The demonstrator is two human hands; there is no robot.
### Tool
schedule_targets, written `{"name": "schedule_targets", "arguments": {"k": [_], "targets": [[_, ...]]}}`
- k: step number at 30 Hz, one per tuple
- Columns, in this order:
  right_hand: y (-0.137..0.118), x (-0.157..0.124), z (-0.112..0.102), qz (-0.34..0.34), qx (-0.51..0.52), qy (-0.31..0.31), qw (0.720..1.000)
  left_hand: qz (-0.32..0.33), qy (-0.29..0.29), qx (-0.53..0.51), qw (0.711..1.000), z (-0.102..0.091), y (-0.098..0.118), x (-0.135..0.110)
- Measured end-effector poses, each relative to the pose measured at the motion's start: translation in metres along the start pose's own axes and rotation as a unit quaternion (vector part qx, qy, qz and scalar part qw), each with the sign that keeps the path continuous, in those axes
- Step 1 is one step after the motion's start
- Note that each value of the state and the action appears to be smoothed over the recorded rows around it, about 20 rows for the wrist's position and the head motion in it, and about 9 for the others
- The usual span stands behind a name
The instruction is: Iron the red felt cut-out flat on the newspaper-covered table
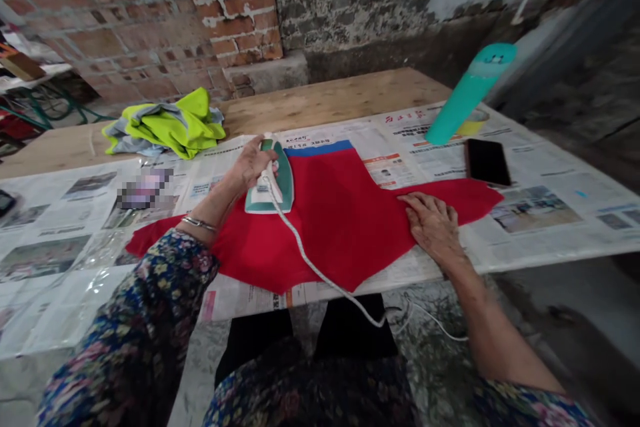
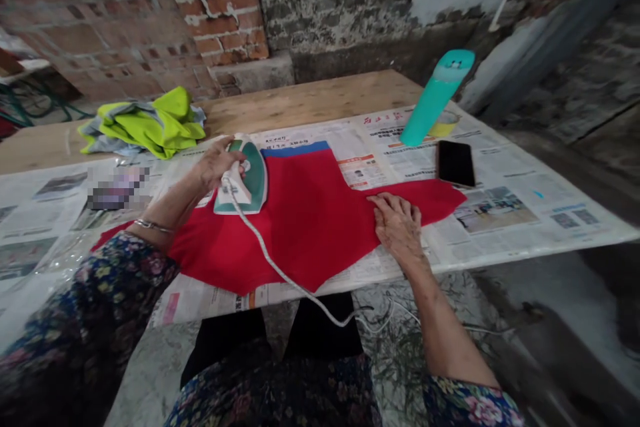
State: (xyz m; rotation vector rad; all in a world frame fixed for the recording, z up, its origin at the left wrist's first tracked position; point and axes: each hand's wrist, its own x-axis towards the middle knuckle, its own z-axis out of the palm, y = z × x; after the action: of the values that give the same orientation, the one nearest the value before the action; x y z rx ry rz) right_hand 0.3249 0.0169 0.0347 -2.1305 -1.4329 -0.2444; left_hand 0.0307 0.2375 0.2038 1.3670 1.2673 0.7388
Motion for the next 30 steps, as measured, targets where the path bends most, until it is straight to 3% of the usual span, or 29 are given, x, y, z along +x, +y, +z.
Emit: {"name": "schedule_targets", "arguments": {"k": [7,11,14,18,23,26,30], "targets": [[-0.001,0.000,-0.001,-0.002,-0.022,-0.013,1.000,0.002,-0.035,-0.014,0.999,0.078,0.006,-0.008],[-0.001,0.000,-0.001,-0.005,-0.011,-0.006,1.000,0.018,-0.054,-0.042,0.997,0.106,0.003,-0.022],[-0.002,0.001,-0.001,-0.006,-0.008,-0.008,1.000,0.025,-0.042,-0.068,0.997,0.110,0.000,-0.031],[-0.004,0.002,-0.002,0.000,-0.026,-0.020,0.999,0.040,-0.037,-0.062,0.997,0.097,0.000,-0.049],[-0.004,0.002,-0.001,-0.003,-0.053,-0.024,0.998,0.080,-0.100,-0.007,0.992,0.085,-0.002,-0.070],[-0.002,0.001,0.001,-0.004,-0.043,-0.014,0.999,0.064,-0.140,-0.021,0.988,0.093,-0.007,-0.075],[0.001,0.001,0.003,0.004,-0.013,0.003,1.000,0.051,-0.147,-0.031,0.987,0.112,-0.016,-0.072]]}}
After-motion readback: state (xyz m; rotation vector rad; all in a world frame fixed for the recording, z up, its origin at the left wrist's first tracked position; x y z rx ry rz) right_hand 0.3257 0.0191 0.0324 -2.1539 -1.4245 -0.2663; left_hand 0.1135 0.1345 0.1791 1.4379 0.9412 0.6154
